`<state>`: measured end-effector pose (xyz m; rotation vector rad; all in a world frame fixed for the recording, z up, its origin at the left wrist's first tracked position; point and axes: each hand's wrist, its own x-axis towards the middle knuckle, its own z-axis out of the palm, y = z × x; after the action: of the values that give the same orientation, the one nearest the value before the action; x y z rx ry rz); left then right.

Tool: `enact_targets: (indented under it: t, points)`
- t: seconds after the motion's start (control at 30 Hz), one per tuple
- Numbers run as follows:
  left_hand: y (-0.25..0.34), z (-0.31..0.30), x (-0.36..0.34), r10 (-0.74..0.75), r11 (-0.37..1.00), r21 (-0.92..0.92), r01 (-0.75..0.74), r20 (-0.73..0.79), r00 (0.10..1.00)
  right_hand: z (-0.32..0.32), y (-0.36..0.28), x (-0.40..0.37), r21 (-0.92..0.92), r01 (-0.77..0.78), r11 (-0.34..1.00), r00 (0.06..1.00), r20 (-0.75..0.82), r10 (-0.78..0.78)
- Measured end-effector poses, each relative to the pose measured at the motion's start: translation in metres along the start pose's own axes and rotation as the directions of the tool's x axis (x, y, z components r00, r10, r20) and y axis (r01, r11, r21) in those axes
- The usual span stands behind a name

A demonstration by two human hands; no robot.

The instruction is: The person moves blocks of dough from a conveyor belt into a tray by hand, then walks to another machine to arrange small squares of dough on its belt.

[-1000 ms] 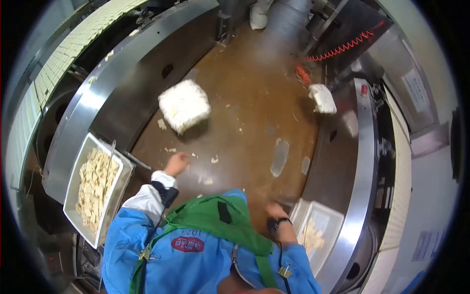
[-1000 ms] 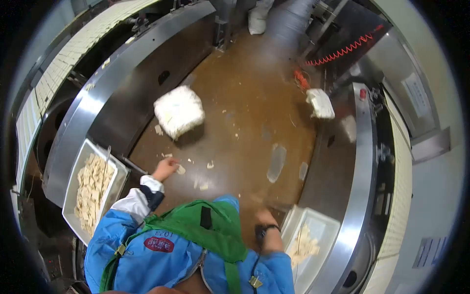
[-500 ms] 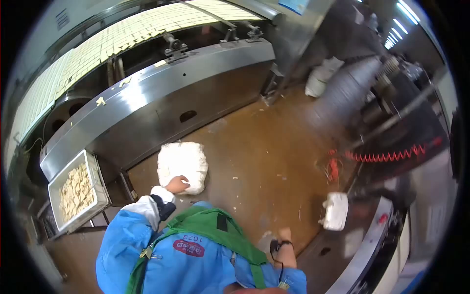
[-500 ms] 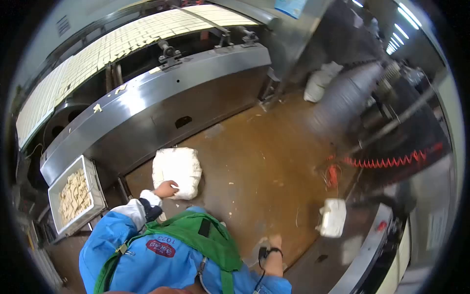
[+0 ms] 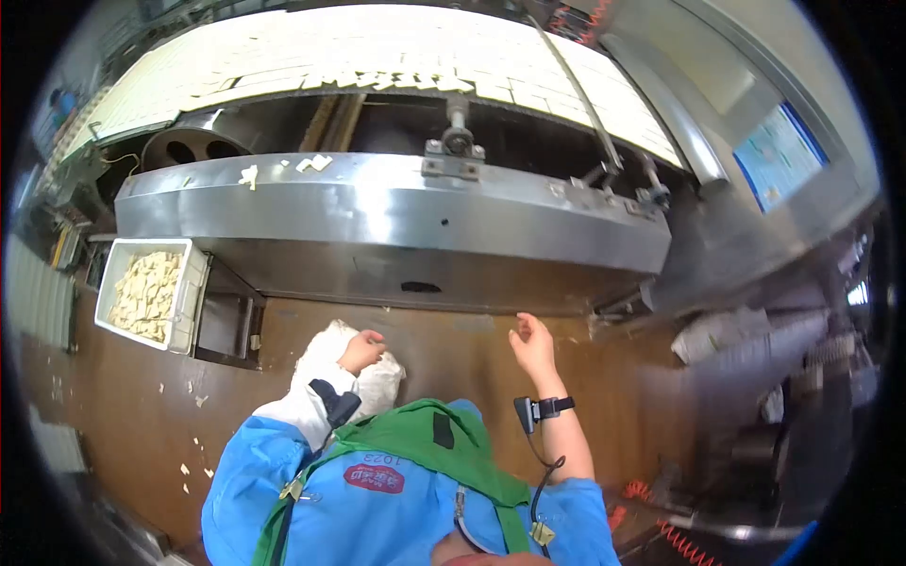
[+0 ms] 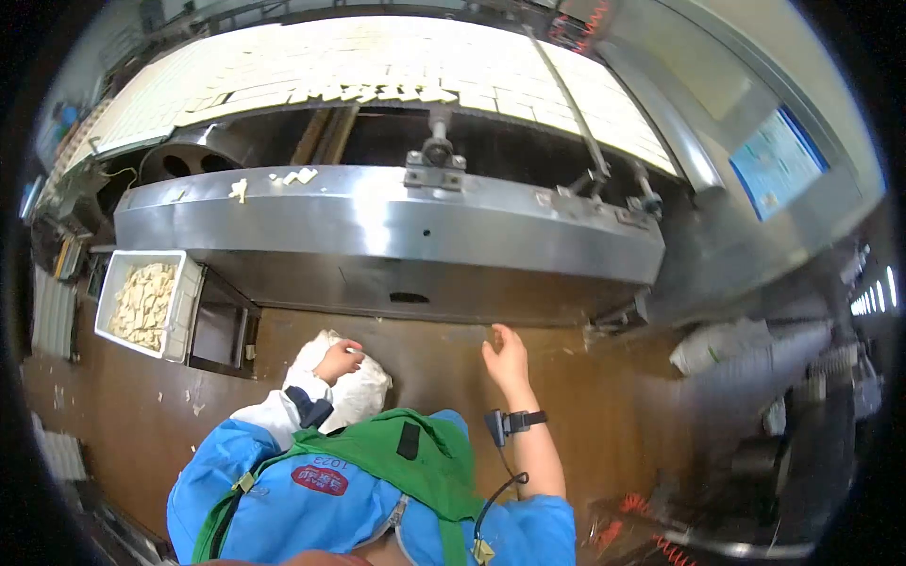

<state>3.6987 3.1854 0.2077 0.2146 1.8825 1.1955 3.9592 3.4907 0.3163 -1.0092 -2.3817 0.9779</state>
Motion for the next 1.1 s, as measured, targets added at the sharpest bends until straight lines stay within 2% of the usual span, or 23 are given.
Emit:
enact_targets:
  t: [0.07, 0.13, 0.2, 0.27, 0.33, 0.4, 0.47, 0.53, 0.6, 0.63, 0.67, 0.7, 0.73, 0.8, 0.9, 0.93, 1.0, 1.07, 1.1]
  points:
    - [0.021, 0.013, 0.031, -0.002, 0.999, -0.052, 0.003, 0.018, 1.000, -0.011, -0.025, 0.089, 0.069, 0.075, 0.995, 0.997, -0.001, -0.075]
    - [0.039, 0.021, 0.066, 0.046, 0.999, -0.016, -0.047, -0.064, 0.997, -0.012, -0.036, 0.177, 0.097, 0.118, 0.988, 0.993, -0.010, -0.117]
    - [0.084, 0.026, 0.084, 0.045, 0.999, -0.022, -0.049, -0.155, 0.987, -0.006, -0.051, 0.264, 0.055, 0.239, 0.969, 0.970, -0.050, -0.237]
    - [0.102, 0.026, 0.123, 0.077, 0.996, -0.033, -0.088, -0.257, 0.963, 0.010, -0.064, 0.346, 0.110, 0.284, 0.952, 0.959, -0.025, -0.284]
    - [0.125, 0.021, 0.155, 0.060, 0.991, -0.093, -0.094, -0.318, 0.946, 0.038, -0.071, 0.431, 0.204, 0.365, 0.909, 0.928, 0.007, -0.374]
    - [0.154, 0.015, 0.181, 0.055, 0.980, -0.161, -0.116, -0.344, 0.937, 0.050, -0.109, 0.496, 0.199, 0.388, 0.900, 0.913, 0.049, -0.404]
    - [0.183, 0.007, 0.193, 0.072, 0.974, -0.178, -0.141, -0.350, 0.934, 0.072, -0.133, 0.566, 0.162, 0.534, 0.830, 0.844, -0.053, -0.534]
    - [0.215, -0.006, 0.203, 0.091, 0.977, -0.144, -0.156, -0.377, 0.922, 0.099, -0.152, 0.631, 0.105, 0.534, 0.839, 0.845, -0.102, -0.525]
    - [0.234, -0.026, 0.216, 0.095, 0.974, -0.150, -0.168, -0.404, 0.910, 0.121, -0.168, 0.682, -0.015, 0.436, 0.900, 0.897, -0.076, -0.436]
    - [0.239, -0.040, 0.227, 0.139, 0.971, -0.120, -0.206, -0.416, 0.899, 0.135, -0.168, 0.705, -0.136, 0.393, 0.909, 0.907, -0.107, -0.408]
    - [0.246, -0.055, 0.240, 0.176, 0.970, -0.079, -0.232, -0.438, 0.882, 0.150, -0.168, 0.724, -0.251, 0.341, 0.906, 0.913, -0.141, -0.382]
    - [0.261, -0.074, 0.253, 0.215, 0.966, -0.033, -0.258, -0.456, 0.863, 0.147, -0.181, 0.724, -0.308, 0.231, 0.923, 0.956, -0.105, -0.274]
    - [0.278, -0.094, 0.267, 0.257, 0.959, 0.015, -0.284, -0.471, 0.844, 0.155, -0.182, 0.726, -0.365, 0.196, 0.910, 0.963, -0.104, -0.249]
    - [0.335, -0.138, 0.285, 0.337, 0.941, 0.171, -0.291, -0.512, 0.790, 0.162, -0.191, 0.716, -0.354, 0.231, 0.906, 0.961, -0.061, -0.269]
    - [0.406, -0.199, 0.347, 0.558, 0.826, 0.290, -0.483, -0.542, 0.629, 0.176, -0.185, 0.697, -0.168, 0.409, 0.897, 0.899, -0.094, -0.427]
    - [0.428, -0.217, 0.367, 0.610, 0.788, 0.340, -0.513, -0.545, 0.575, 0.178, -0.191, 0.688, -0.016, 0.447, 0.895, 0.894, -0.034, -0.447]
    - [0.471, -0.250, 0.401, 0.776, 0.628, 0.517, -0.581, -0.471, 0.420, 0.185, -0.209, 0.671, 0.054, 0.548, 0.835, 0.836, 0.008, -0.549]
    - [0.497, -0.276, 0.441, 0.872, 0.485, 0.767, -0.421, -0.383, 0.306, 0.191, -0.219, 0.674, -0.087, 0.470, 0.878, 0.879, -0.044, -0.475]
    - [0.501, -0.288, 0.464, 0.866, 0.487, 0.783, -0.388, -0.374, 0.333, 0.199, -0.221, 0.681, -0.162, 0.410, 0.898, 0.898, -0.100, -0.428]
